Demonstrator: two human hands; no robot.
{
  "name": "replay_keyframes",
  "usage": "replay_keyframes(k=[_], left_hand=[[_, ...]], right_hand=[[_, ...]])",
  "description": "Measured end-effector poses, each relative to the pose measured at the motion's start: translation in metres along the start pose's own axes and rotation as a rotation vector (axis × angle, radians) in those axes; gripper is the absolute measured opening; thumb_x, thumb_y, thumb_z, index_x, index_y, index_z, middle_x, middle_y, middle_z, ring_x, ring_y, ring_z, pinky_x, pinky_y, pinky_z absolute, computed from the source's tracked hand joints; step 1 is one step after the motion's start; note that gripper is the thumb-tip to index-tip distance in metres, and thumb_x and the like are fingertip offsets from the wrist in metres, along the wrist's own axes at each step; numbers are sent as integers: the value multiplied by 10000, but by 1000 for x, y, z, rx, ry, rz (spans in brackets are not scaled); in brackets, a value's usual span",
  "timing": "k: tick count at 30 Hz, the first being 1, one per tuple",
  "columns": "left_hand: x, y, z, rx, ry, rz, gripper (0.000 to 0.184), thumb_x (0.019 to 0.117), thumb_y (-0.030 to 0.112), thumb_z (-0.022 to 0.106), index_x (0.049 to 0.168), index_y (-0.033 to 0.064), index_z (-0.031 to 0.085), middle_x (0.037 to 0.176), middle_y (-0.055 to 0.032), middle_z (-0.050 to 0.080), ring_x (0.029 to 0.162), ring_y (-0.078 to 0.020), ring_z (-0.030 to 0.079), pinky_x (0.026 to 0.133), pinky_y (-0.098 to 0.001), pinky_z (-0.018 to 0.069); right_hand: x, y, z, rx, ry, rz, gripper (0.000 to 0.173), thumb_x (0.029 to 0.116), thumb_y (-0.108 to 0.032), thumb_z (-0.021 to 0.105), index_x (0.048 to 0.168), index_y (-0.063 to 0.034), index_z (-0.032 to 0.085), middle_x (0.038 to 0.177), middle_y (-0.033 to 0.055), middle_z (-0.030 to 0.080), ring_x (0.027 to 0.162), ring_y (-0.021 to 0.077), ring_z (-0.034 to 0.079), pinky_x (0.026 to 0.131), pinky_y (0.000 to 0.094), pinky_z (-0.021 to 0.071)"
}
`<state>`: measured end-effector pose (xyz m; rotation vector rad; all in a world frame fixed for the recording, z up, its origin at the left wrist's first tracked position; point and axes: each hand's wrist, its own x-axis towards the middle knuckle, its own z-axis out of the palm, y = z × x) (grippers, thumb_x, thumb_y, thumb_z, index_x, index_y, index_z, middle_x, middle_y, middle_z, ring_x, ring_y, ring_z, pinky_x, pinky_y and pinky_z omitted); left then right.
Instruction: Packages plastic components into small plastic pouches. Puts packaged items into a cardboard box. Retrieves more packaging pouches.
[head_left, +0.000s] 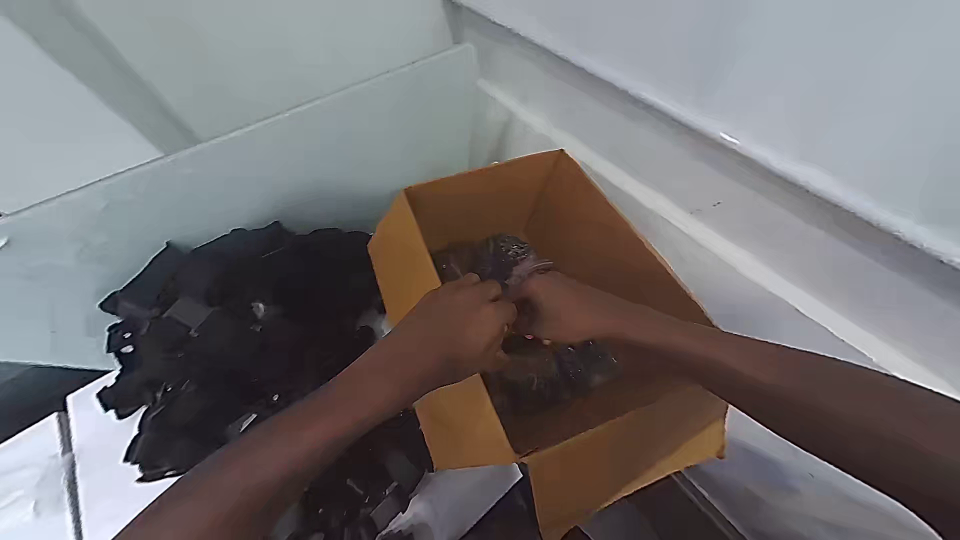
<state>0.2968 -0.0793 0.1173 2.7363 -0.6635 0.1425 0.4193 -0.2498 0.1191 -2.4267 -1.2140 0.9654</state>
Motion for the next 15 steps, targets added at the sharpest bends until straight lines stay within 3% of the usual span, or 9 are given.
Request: replay_keyframes(k=[2,3,6,8,11,15], left_hand=[[33,3,3,-13,-357,-62,221,1035,197,556,1055,60,728,1076,-122,686,1090,-297,647,930,-488,531],[48,3,9,-4,-510,-101,221,1036,206,554,1047,48,709,1099,-144,674,1097,-325,645,911,-534,531],[77,3,32,82,-845,-134,192,986,192,609,1056,32,690,1084,-198,672,1073,-413,643,846,-638,524],[92,4,42,201,-1056,-136,215,937,167,657,1093,24,697,1115,-228,661,1109,-444,616,861,-656,507],[104,3,57,276,-1190,-170,248,863,166,724,1080,46,712,1136,-236,650,1098,-447,612,819,-655,512],[108,-5,74,273,-1165,-121,325,824,241,775,1093,67,724,1167,-248,646,1123,-467,601,827,-683,510]], right_hand=[[17,23,3,-195,-86,-32,160,917,-169,744,1028,-56,719,906,120,690,859,287,671,795,519,538],[25,32,7,-255,-127,-45,215,897,-205,770,1036,-51,713,947,136,688,917,319,668,829,557,529],[40,51,20,-369,-181,-82,259,857,-246,810,995,-55,702,948,145,676,914,347,668,775,596,540],[47,59,31,-476,-189,-109,207,907,-207,752,1026,-41,720,1063,184,674,1034,393,650,844,620,532],[54,68,48,-527,-197,-131,274,935,-233,721,1095,-11,716,1181,213,658,1160,415,602,953,615,486],[62,82,75,-637,-158,-213,289,975,-140,642,1183,59,663,1315,277,597,1276,470,524,1070,661,380]])
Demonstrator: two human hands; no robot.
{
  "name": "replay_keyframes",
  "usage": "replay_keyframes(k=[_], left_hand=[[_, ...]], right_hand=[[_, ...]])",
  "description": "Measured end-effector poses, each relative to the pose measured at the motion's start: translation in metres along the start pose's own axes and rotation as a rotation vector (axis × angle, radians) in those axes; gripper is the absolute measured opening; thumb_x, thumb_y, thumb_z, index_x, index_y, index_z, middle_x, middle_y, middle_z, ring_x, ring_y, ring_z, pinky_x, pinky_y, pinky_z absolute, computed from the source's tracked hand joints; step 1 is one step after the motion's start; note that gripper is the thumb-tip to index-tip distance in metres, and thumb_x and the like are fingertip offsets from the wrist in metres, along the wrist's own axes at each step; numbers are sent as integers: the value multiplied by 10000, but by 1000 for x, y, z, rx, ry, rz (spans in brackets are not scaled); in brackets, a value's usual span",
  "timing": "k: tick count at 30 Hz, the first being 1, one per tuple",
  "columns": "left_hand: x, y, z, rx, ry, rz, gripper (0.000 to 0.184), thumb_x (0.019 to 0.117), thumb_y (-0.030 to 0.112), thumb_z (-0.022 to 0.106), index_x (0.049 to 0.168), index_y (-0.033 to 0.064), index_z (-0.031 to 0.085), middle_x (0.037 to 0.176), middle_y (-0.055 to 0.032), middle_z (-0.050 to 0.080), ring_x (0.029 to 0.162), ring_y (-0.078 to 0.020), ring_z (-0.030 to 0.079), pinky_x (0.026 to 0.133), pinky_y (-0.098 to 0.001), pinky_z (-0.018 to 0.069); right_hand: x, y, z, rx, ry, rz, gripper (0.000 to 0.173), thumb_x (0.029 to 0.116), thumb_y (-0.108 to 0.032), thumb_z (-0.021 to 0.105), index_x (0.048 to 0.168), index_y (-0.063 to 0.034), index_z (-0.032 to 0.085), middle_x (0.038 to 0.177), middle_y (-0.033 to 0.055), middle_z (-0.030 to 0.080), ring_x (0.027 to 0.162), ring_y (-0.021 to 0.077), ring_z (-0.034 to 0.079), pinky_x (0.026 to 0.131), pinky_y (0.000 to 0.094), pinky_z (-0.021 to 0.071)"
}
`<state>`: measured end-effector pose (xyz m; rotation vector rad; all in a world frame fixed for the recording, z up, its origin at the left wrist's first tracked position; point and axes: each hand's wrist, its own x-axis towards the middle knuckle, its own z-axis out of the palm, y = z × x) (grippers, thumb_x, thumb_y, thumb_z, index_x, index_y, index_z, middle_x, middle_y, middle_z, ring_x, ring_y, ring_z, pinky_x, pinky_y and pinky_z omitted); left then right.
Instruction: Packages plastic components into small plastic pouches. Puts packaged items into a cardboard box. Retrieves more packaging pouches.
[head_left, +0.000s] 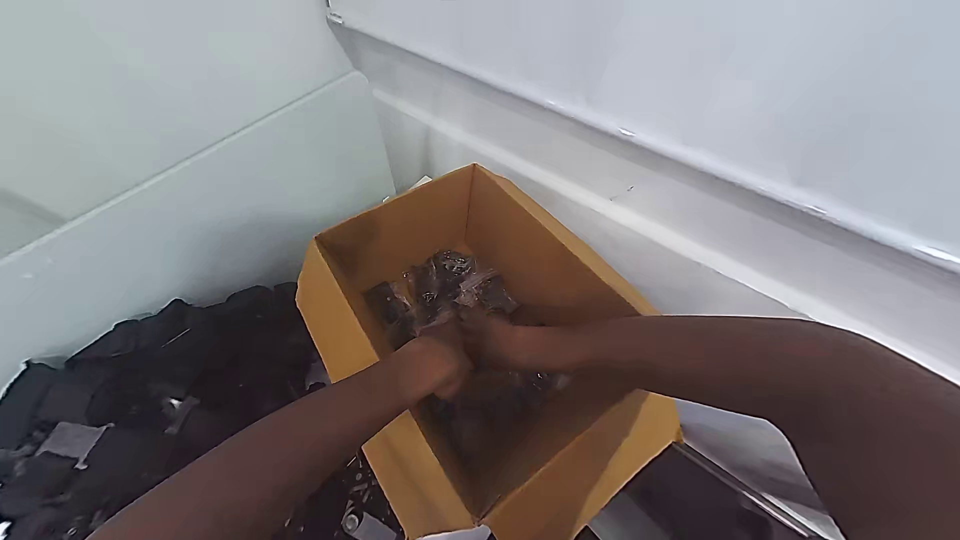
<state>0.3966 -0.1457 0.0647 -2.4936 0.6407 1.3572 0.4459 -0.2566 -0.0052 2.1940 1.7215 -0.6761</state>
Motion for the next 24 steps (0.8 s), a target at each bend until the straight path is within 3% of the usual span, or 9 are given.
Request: replay_keyframes(k=[2,6,10,11,13,16,19,21,24], left_hand=[[0,0,1,15,2,7,391,811,261,789,1143,69,713,1191,-270,635,1140,-488,589,841,-694,499],[-5,2,0,-6,-41,-2,452,847,222,760,1249,39,666,1220,-275,629,1172,-489,577,883,-694,484],[-10,-6,-7,-176,45,-57,350,957,319,662,1093,-2,684,1143,-255,648,1110,-458,616,859,-694,486],[-14,-10,-8,-249,111,-48,435,979,412,636,1085,-7,689,1116,-252,661,1095,-452,626,874,-696,479],[-26,-16,-7,-389,238,-14,609,973,549,621,1201,-15,646,1145,-254,655,1108,-435,631,923,-685,472],[-58,-17,-2,-590,444,61,651,971,524,642,1390,35,550,1240,-208,641,1148,-359,629,986,-619,477],[-99,-12,16,-807,712,144,599,935,503,701,1304,41,605,1166,-148,649,1057,-256,636,940,-503,517],[-131,-4,38,-991,880,186,724,848,538,776,1384,91,580,1281,-98,620,1134,-179,626,964,-409,543],[-178,15,82,-1274,1098,239,856,787,520,832,1478,149,486,1346,-54,597,1078,-151,685,821,-331,637]], right_hand=[[1,1,-4,19,-37,-2,305,961,-157,660,1193,41,662,1285,255,617,1256,449,541,1085,653,362],[-15,6,-37,151,-82,47,188,922,-100,707,1075,7,687,1027,206,672,1038,408,630,1023,628,415],[-31,12,-56,302,-109,98,225,911,-58,704,1105,47,658,1010,227,659,969,406,648,838,606,505],[-36,14,-60,356,-92,116,252,914,-63,703,1128,57,646,1015,231,656,968,402,646,831,597,503],[-49,14,-69,480,-35,163,292,948,-103,684,1201,38,645,1066,226,668,1010,381,648,871,586,499],[-79,0,-86,749,106,262,245,983,-184,671,1172,-27,667,1040,162,669,955,281,646,839,512,516],[-115,-31,-105,1034,265,299,219,1004,-203,659,1173,-64,669,1043,102,673,918,176,647,835,400,539],[-135,-58,-114,1187,385,275,189,999,-195,666,1156,-89,669,1010,53,683,886,111,656,804,319,555],[-144,-109,-111,1320,596,152,252,960,-166,678,1204,-105,680,1049,6,703,924,56,673,816,251,579]])
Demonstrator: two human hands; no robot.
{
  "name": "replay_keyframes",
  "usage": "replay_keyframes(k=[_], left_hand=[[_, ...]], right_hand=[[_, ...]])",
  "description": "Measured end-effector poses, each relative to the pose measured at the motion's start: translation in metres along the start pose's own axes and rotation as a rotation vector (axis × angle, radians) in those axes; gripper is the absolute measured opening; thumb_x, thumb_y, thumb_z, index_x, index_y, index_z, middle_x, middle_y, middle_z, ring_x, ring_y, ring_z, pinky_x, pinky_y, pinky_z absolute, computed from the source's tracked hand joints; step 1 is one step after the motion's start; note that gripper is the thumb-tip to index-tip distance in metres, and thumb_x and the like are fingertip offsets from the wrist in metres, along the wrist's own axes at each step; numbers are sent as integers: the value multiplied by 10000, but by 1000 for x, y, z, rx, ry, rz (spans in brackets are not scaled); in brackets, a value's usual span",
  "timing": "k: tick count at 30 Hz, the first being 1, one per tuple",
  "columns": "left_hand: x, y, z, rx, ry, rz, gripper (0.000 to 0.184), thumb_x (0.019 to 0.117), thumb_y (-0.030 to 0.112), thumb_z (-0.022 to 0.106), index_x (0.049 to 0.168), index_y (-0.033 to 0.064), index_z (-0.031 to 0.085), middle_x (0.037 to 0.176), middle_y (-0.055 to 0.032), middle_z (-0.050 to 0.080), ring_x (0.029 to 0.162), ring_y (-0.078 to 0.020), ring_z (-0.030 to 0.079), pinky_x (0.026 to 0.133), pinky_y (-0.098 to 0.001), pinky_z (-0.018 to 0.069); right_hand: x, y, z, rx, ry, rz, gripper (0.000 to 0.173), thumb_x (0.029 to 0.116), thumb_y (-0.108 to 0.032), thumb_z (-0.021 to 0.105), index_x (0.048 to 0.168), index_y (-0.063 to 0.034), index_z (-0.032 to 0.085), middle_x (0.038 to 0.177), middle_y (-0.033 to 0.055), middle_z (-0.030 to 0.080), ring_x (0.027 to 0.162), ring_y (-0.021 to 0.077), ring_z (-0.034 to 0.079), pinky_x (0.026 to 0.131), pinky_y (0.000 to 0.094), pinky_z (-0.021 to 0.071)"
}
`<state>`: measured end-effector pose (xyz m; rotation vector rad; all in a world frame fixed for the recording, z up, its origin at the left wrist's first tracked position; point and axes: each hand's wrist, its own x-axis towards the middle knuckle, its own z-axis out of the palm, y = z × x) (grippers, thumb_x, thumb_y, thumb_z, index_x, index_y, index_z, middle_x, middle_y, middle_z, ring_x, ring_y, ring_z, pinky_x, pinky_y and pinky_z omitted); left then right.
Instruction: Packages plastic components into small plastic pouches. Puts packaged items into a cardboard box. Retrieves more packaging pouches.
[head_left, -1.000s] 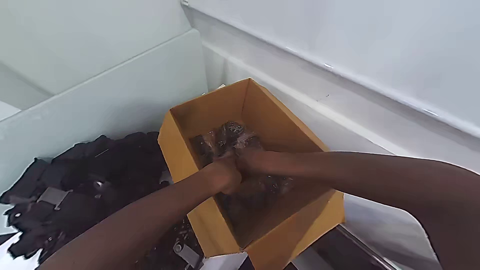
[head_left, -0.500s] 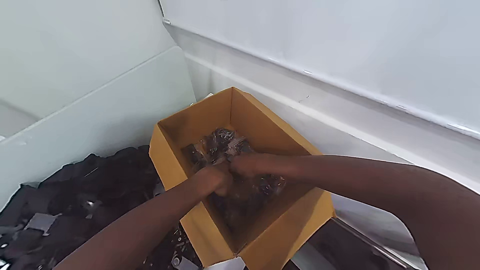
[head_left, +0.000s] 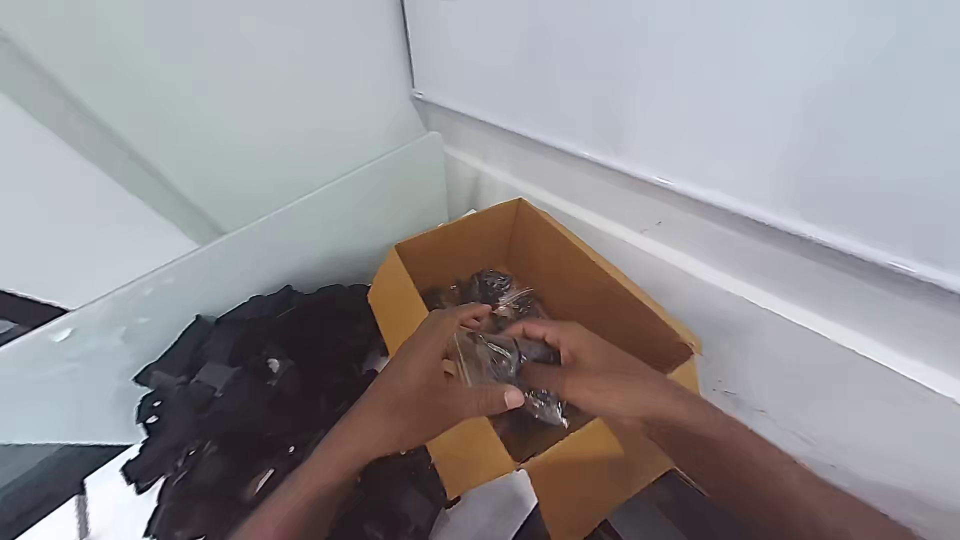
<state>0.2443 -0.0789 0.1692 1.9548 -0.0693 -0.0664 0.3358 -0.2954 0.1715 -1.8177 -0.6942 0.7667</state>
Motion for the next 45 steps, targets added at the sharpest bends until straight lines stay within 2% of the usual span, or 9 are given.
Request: replay_keyframes(k=[4,9,17,21,26,31,36,40,45], left_hand=[[-83,-18,-11,-146,253,24,747,891,419,781,1483,93,463,1249,-69,644,921,-177,725,710,-308,657],[-167,-59,-16,-173,465,-31,156,991,146,649,1095,39,694,902,-3,727,757,-82,699,677,-237,609],[-272,-81,-19,-579,731,-105,139,922,4,680,1059,-11,697,901,-71,732,768,-135,716,720,-301,626],[-297,-87,-15,-650,923,-60,123,890,5,721,1012,4,702,852,-64,723,723,-117,699,671,-277,611],[-308,-90,-7,-658,1104,-22,129,841,1,781,903,41,676,781,-30,699,672,-80,673,632,-235,588],[-325,-86,-4,-599,1223,-71,146,839,36,807,853,35,662,733,-53,707,598,-121,695,563,-284,618],[-337,-85,-2,-229,1304,-227,141,881,129,786,861,45,675,675,-24,698,524,-112,671,483,-269,591],[-324,-94,5,560,1440,-435,160,844,298,702,793,147,714,619,93,636,510,9,577,467,-209,492],[-309,-86,9,621,1346,-282,121,852,218,700,860,97,703,681,60,614,566,4,547,521,-167,481]], right_hand=[[-23,6,86,77,146,-203,333,920,-137,698,1250,-111,663,1064,-25,701,923,39,673,784,208,584],[-7,32,186,-70,287,-351,430,829,-89,653,1255,-116,697,1142,-14,701,1052,51,660,903,242,572],[23,21,268,-2,-208,-260,518,813,-111,699,1330,-133,670,1222,-24,702,1122,43,649,964,260,552],[27,10,283,88,-261,-520,685,773,-106,686,1439,-27,551,1318,42,662,1243,143,610,1046,325,532],[17,-12,316,120,-241,-636,391,830,-298,825,1137,-76,726,1022,-11,729,921,60,701,803,223,616],[17,-19,336,243,-417,-539,246,859,-126,778,1080,-72,684,930,-8,736,793,65,711,698,219,616],[19,-14,339,79,-316,-594,88,889,-110,613,943,-121,681,870,-34,654,684,12,612,575,171,529],[18,-9,344,-300,-210,-744,358,907,-119,545,1093,-274,809,1032,12,650,851,93,639,668,279,556],[23,-24,344,-371,-360,-620,321,1003,-180,494,1130,-103,778,1439,152,589,1157,245,670,944,405,559]])
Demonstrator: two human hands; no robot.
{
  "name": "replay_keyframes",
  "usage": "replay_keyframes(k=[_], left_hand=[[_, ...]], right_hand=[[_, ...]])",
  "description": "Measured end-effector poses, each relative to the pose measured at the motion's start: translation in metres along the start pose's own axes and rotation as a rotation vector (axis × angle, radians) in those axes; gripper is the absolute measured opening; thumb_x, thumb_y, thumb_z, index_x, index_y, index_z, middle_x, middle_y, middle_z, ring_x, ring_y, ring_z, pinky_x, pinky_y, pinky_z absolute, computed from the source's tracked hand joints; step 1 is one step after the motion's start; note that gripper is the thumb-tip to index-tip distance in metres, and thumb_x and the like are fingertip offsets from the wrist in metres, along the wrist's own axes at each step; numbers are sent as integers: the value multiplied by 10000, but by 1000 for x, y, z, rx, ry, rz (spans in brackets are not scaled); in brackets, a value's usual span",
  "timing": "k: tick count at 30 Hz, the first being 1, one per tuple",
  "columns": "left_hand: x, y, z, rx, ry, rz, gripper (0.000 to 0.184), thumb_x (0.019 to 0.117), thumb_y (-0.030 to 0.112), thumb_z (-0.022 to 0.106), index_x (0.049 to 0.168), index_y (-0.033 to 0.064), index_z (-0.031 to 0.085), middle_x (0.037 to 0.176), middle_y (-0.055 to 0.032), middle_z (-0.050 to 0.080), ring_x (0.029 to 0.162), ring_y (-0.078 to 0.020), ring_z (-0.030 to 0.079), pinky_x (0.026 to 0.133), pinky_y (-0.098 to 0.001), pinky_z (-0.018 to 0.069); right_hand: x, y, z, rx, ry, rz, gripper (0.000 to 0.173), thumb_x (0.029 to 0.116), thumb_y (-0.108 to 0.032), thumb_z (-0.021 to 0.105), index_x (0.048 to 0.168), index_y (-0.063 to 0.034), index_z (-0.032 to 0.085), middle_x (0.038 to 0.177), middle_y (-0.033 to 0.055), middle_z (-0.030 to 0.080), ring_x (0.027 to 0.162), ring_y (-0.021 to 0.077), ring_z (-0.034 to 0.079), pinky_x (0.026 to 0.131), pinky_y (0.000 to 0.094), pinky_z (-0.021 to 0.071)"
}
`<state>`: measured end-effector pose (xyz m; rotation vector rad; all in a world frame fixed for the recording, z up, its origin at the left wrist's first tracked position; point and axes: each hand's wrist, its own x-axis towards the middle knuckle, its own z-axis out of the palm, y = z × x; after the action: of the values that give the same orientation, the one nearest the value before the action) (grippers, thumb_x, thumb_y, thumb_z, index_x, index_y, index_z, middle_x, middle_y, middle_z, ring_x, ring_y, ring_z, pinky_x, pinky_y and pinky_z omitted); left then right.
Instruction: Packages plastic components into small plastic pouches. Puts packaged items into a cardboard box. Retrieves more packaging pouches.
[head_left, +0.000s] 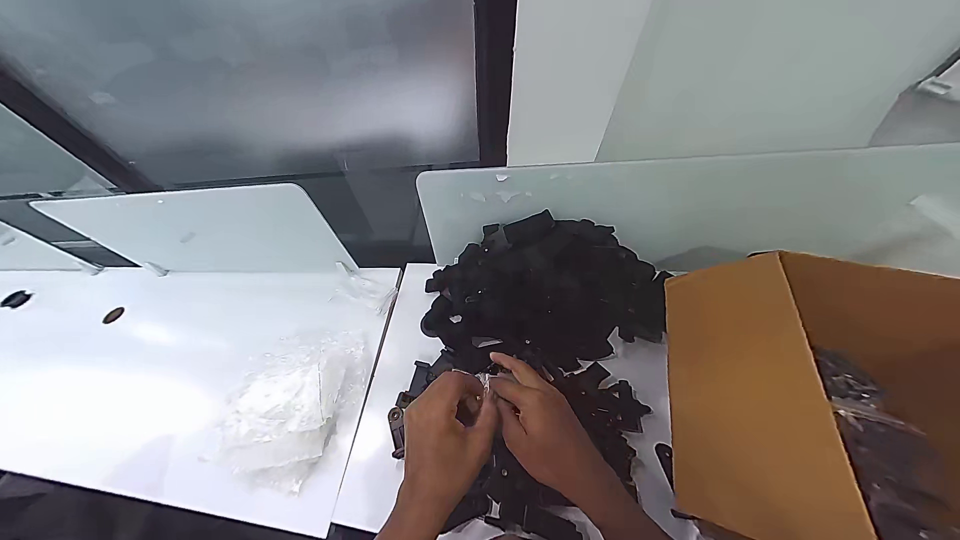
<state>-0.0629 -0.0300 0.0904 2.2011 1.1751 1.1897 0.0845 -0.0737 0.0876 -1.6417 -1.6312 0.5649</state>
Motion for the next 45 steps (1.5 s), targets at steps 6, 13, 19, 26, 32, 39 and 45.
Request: replay_keyframes(k=[6,13,19,26,32,39,45], left_hand=[[5,-11,-4,-289,-139,-1,157,939,265,699,942,110,727,803,66,648,754,-31,586,689,-206,497],[-1,-55,-4,-526,12,-378,547,958,368,666,1349,-7,590,1331,-115,613,1206,-175,619,957,-306,564],[-20,-72,7,-1460,-127,-767,909,812,608,762,1481,71,463,1339,-204,627,1170,-371,660,954,-571,572],[-4,-46,10,-1258,5,-706,378,1055,128,519,1406,-11,519,1174,-174,700,948,-243,743,807,-391,643],[0,-45,9,-1107,-75,-688,432,1124,233,340,1412,-29,527,1207,-195,705,949,-257,752,754,-379,653],[2,-43,10,-908,-23,-770,454,1136,270,308,1217,-42,627,995,-156,739,820,-251,757,693,-417,662],[7,-44,11,-965,54,-871,499,1136,316,302,1151,-61,629,1006,-190,735,870,-297,759,731,-462,661]], right_hand=[[12,22,-10,364,-137,-11,232,984,-233,637,1034,-67,790,1281,92,705,1205,77,649,979,228,544],[11,42,9,625,10,-69,355,928,57,534,1173,-52,766,1128,51,747,1041,63,692,915,228,578],[12,41,12,1321,91,70,342,971,76,499,1170,-36,754,1189,96,731,1048,169,714,930,364,601],[6,52,13,1109,155,110,229,934,36,619,1118,13,755,1229,126,705,1075,169,694,925,325,596],[3,63,11,668,151,-110,249,901,-84,751,1139,-12,764,1281,118,679,1145,161,677,934,276,603],[1,59,11,303,340,-243,208,952,-193,684,1065,-58,794,1273,111,697,1200,144,648,1021,272,540],[-1,57,12,358,522,-267,208,948,-183,719,1079,-38,790,1238,124,693,1144,156,664,966,271,578]])
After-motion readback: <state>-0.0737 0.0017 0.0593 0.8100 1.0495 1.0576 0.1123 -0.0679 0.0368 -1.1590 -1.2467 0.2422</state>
